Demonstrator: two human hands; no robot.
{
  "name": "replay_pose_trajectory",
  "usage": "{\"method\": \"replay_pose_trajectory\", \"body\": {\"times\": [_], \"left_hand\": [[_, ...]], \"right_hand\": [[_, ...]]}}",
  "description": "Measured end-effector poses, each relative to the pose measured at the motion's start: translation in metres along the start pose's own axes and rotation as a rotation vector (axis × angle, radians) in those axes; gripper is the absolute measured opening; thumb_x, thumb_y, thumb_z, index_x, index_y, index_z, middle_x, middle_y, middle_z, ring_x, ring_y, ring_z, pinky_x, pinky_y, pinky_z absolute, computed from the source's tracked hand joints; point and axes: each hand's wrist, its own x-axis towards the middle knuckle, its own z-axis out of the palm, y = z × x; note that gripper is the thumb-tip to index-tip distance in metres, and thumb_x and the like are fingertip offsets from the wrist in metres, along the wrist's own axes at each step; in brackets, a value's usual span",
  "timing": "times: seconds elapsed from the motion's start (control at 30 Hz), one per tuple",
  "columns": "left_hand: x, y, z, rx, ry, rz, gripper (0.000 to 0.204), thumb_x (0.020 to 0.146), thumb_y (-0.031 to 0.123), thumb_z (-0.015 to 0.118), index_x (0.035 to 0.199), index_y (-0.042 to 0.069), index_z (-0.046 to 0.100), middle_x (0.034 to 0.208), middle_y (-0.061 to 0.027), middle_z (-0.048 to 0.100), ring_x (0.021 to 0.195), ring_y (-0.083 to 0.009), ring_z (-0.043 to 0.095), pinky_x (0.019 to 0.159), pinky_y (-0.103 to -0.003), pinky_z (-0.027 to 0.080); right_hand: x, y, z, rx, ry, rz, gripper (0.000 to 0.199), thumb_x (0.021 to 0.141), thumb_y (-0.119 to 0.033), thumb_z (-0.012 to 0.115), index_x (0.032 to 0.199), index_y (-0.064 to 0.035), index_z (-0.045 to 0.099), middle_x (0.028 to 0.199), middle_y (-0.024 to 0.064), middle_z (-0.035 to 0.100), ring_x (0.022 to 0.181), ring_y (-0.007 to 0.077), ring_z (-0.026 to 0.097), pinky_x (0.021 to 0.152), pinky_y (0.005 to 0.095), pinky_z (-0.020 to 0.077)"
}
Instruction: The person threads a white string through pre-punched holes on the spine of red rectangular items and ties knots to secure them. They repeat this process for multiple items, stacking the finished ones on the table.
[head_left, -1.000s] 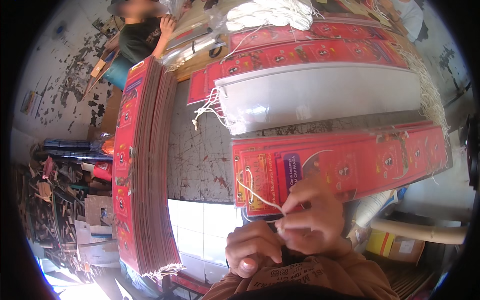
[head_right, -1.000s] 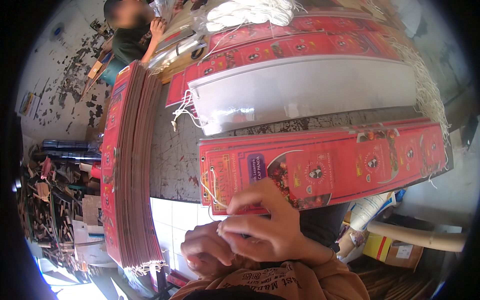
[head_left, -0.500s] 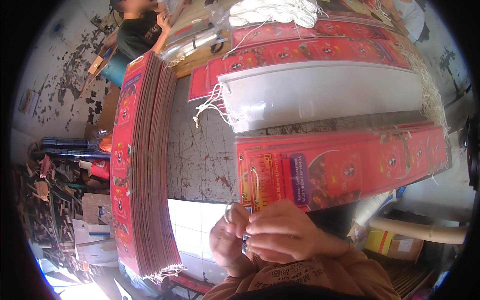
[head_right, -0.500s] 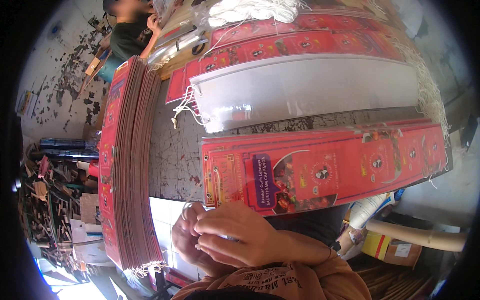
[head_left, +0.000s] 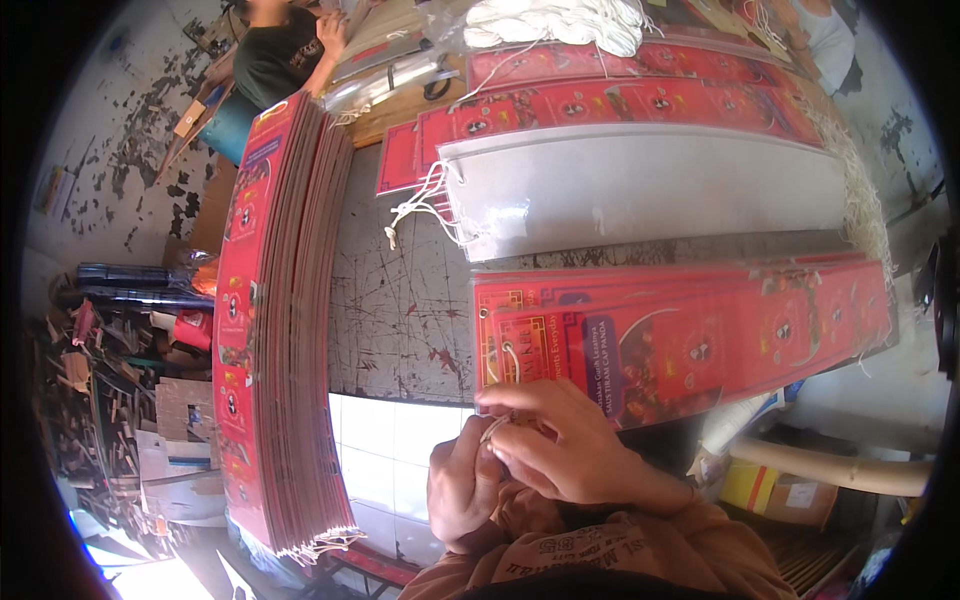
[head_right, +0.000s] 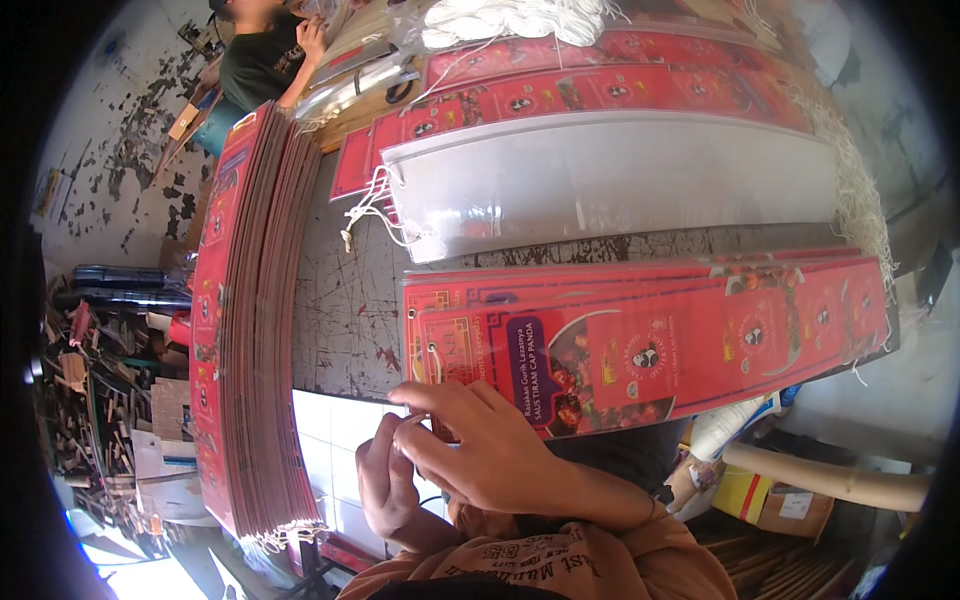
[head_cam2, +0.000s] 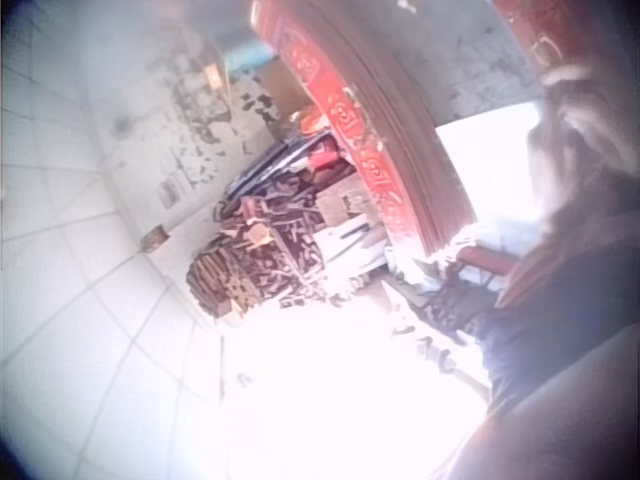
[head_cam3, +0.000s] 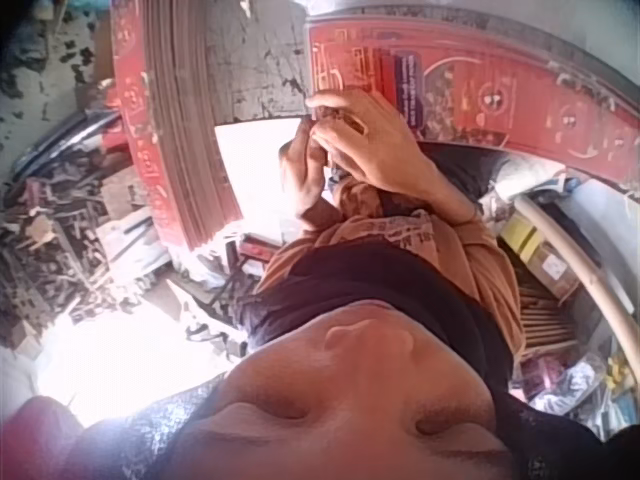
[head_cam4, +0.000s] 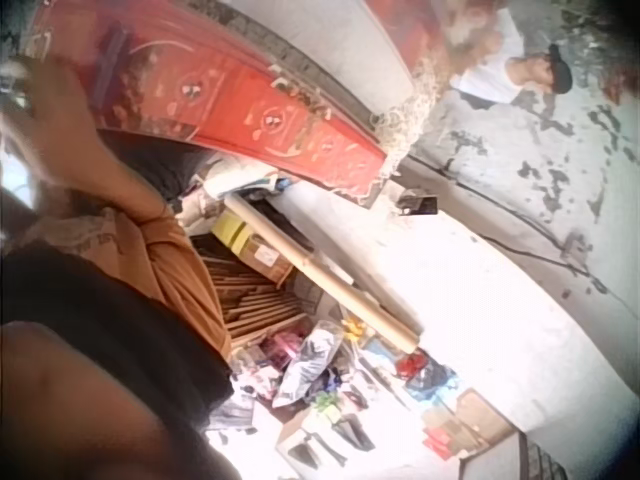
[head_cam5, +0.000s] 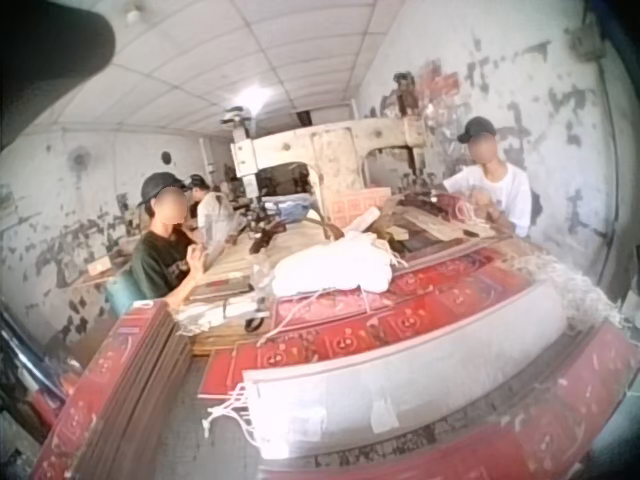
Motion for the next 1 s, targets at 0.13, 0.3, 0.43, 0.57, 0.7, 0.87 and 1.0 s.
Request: {"method": "replay_pose_trajectory", "body": {"times": [0.13, 0.3, 0.43, 0.57, 0.7, 0.87, 1.0], "left_hand": [[0.006, 0.002, 0.010, 0.204, 0.207, 0.077, 0.008, 0.084, 0.004, 0.051, 0.088, 0.000, 0.056, 0.064, -0.0127, 0.055, 0.053, -0.0258, 0.057, 0.048, -0.033, 0.042], [0.012, -0.014, 0.021, 0.449, 0.520, 0.443, 0.007, 0.078, 0.010, 0.062, 0.080, 0.005, 0.057, 0.065, -0.0062, 0.055, 0.057, -0.0173, 0.056, 0.046, -0.027, 0.041], [0.013, -0.030, 0.019, 0.378, 0.499, 0.576, 0.028, 0.057, -0.002, 0.070, 0.082, 0.008, 0.064, 0.082, -0.0053, 0.054, 0.067, -0.0193, 0.058, 0.052, -0.028, 0.048], [0.017, -0.029, 0.022, 0.345, 0.472, 0.577, 0.029, 0.056, -0.004, 0.068, 0.082, 0.007, 0.062, 0.083, -0.0066, 0.054, 0.071, -0.0206, 0.059, 0.055, -0.030, 0.049], [0.016, -0.024, 0.025, 0.278, 0.457, 0.429, 0.022, 0.067, -0.006, 0.064, 0.084, 0.007, 0.058, 0.083, -0.0082, 0.055, 0.070, -0.0201, 0.057, 0.055, -0.030, 0.046], [0.019, -0.018, 0.027, 0.123, 0.483, 0.361, 0.006, 0.086, 0.004, 0.048, 0.081, 0.003, 0.051, 0.078, -0.0087, 0.050, 0.066, -0.0150, 0.046, 0.059, -0.027, 0.038], [0.022, -0.023, 0.037, -0.134, 0.510, 0.433, 0.018, 0.087, 0.007, 0.048, 0.103, 0.004, 0.039, 0.082, -0.0109, 0.050, 0.069, -0.0139, 0.045, 0.062, -0.025, 0.037]], "right_hand": [[0.001, 0.005, 0.008, 0.046, 0.136, 0.077, 0.018, 0.073, -0.001, 0.062, 0.088, -0.0018, 0.054, 0.091, 0.0122, 0.055, 0.069, 0.0249, 0.057, 0.057, 0.0308, 0.0465], [0.007, 0.001, 0.002, 0.264, 0.175, 0.206, 0.017, 0.077, 0.005, 0.060, 0.091, 0.0008, 0.051, 0.081, 0.0131, 0.054, 0.068, 0.0245, 0.058, 0.058, 0.0293, 0.0460], [0.008, -0.002, -0.005, 0.361, 0.173, 0.312, 0.016, 0.077, 0.003, 0.063, 0.089, -0.0002, 0.053, 0.082, 0.0103, 0.055, 0.065, 0.0170, 0.056, 0.054, 0.0267, 0.0436], [0.008, 0.002, -0.006, 0.303, 0.211, 0.270, 0.014, 0.075, 0.002, 0.064, 0.087, -0.0004, 0.057, 0.083, 0.0086, 0.056, 0.067, 0.0136, 0.058, 0.054, 0.0231, 0.0445], [0.007, 0.005, -0.003, 0.193, 0.183, 0.182, 0.019, 0.074, 0.001, 0.065, 0.092, -0.0007, 0.058, 0.088, 0.0094, 0.057, 0.071, 0.0173, 0.060, 0.059, 0.0261, 0.0480], [0.007, 0.005, 0.002, 0.167, 0.098, 0.129, 0.023, 0.075, 0.000, 0.064, 0.097, -0.0024, 0.056, 0.098, 0.0102, 0.055, 0.078, 0.0227, 0.060, 0.062, 0.0304, 0.0506], [0.007, 0.003, 0.002, 0.170, 0.119, 0.149, 0.022, 0.072, 0.004, 0.066, 0.092, -0.0021, 0.057, 0.092, 0.0108, 0.057, 0.075, 0.0199, 0.060, 0.060, 0.0270, 0.0496]]}}
